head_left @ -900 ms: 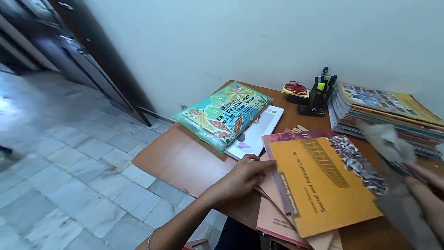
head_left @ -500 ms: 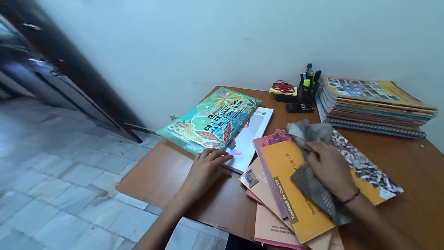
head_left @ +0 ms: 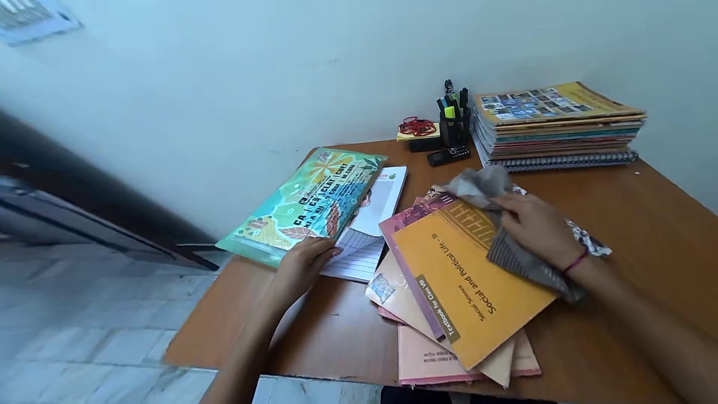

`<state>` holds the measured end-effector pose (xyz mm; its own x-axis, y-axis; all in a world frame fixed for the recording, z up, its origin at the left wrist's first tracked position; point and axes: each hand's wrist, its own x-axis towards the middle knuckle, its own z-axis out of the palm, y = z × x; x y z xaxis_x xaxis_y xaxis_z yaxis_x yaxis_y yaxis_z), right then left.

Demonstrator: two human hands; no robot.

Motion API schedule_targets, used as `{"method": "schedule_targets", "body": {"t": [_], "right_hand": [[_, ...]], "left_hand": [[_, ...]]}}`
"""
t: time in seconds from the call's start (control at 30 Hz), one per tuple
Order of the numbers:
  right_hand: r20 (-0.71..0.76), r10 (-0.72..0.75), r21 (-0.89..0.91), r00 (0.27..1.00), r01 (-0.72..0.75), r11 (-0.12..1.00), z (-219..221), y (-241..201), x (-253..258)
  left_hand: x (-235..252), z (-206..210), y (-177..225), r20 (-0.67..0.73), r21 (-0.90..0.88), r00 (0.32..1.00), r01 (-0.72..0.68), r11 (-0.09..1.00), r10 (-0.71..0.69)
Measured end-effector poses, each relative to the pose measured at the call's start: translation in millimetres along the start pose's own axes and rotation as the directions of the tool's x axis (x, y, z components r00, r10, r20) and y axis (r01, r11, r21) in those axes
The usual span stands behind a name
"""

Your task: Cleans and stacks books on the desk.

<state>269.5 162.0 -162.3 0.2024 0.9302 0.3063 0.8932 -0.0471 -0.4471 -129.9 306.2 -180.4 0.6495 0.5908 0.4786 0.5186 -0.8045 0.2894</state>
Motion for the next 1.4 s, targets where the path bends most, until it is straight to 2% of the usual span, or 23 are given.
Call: {"method": "schedule_targets", "body": {"t": [0.1, 0.2, 0.3, 0.43, 0.53, 0.6, 0.7, 0.77, 0.87, 0.97, 1.07, 1.13, 1.17, 1.27, 1.33, 1.4], "right_hand": [[-0.053, 0.144, -0.006, 0.988, -0.144, 0.990, -13, 22, 7], [-0.095, 0.178, 0.003, 0.979, -0.179, 0.984, -7, 14, 6], [-0.056, 0.084, 0.011, 0.995, -0.083, 0.996, 8, -21, -1], [0.007, -0.195, 0.058, 0.981, 0.195, 0.979, 34, -79, -25], [0.072, -0.337, 0.155, 0.939, 0.324, 0.933, 39, -98, -40], [0.060, -0.355, 0.181, 0.933, 0.340, 0.923, 35, -92, -43], [0.060, -0.272, 0.145, 0.960, 0.261, 0.954, 22, -63, -35], [0.088, -0.138, 0.094, 0.986, 0.130, 0.987, 8, -38, -22], [0.073, 0.073, 0.050, 0.995, -0.077, 0.996, -10, 4, -2], [-0.009, 0.183, 0.049, 0.983, -0.183, 0.982, -15, 31, 5], [-0.052, 0.202, 0.044, 0.978, -0.199, 0.979, -10, 31, -1], [-0.076, 0.159, 0.044, 0.984, -0.156, 0.987, -6, 15, -11], [-0.088, 0.112, 0.046, 0.990, -0.109, 0.993, -3, 5, -18], [-0.114, -0.131, 0.017, 0.985, 0.134, 0.991, 12, -28, -41], [-0.126, -0.282, 0.020, 0.951, 0.287, 0.958, 23, -47, -52], [-0.113, -0.353, 0.024, 0.929, 0.358, 0.933, 28, -55, -54]], "left_hand": [[4, 0, -2, -0.046, 0.051, 0.998, 0.050, 0.997, -0.047], [8, -3, -10, -0.103, 0.080, 0.987, 0.133, 0.988, -0.125], [15, -11, -28, -0.134, 0.075, 0.963, 0.245, 0.967, -0.234], [19, -21, -55, -0.154, 0.066, 0.922, 0.367, 0.928, -0.354], [18, -29, -54, -0.118, -0.067, 0.864, 0.484, 0.872, -0.489], [12, -35, -48, -0.075, -0.173, 0.843, 0.515, 0.840, -0.532], [-2, -37, -46, -0.034, -0.308, 0.818, 0.538, 0.785, -0.574], [-7, -37, -45, -0.028, -0.406, 0.784, 0.558, 0.724, -0.620], [-5, -32, -48, -0.011, -0.570, 0.701, 0.582, 0.581, -0.713], [-1, -31, -50, 0.045, -0.674, 0.646, 0.583, 0.454, -0.762], [4, -31, -47, 0.021, -0.697, 0.609, 0.577, 0.425, -0.793], [7, -28, -40, -0.099, -0.651, 0.583, 0.575, 0.495, -0.807], [8, -27, -36, -0.170, -0.601, 0.600, 0.566, 0.565, -0.782], [3, -21, -36, -0.330, -0.338, 0.746, 0.479, 0.810, -0.579], [-4, -20, -35, -0.328, -0.123, 0.847, 0.401, 0.908, -0.419], [-11, -20, -34, -0.239, 0.069, 0.945, 0.248, 0.966, -0.225]]}}
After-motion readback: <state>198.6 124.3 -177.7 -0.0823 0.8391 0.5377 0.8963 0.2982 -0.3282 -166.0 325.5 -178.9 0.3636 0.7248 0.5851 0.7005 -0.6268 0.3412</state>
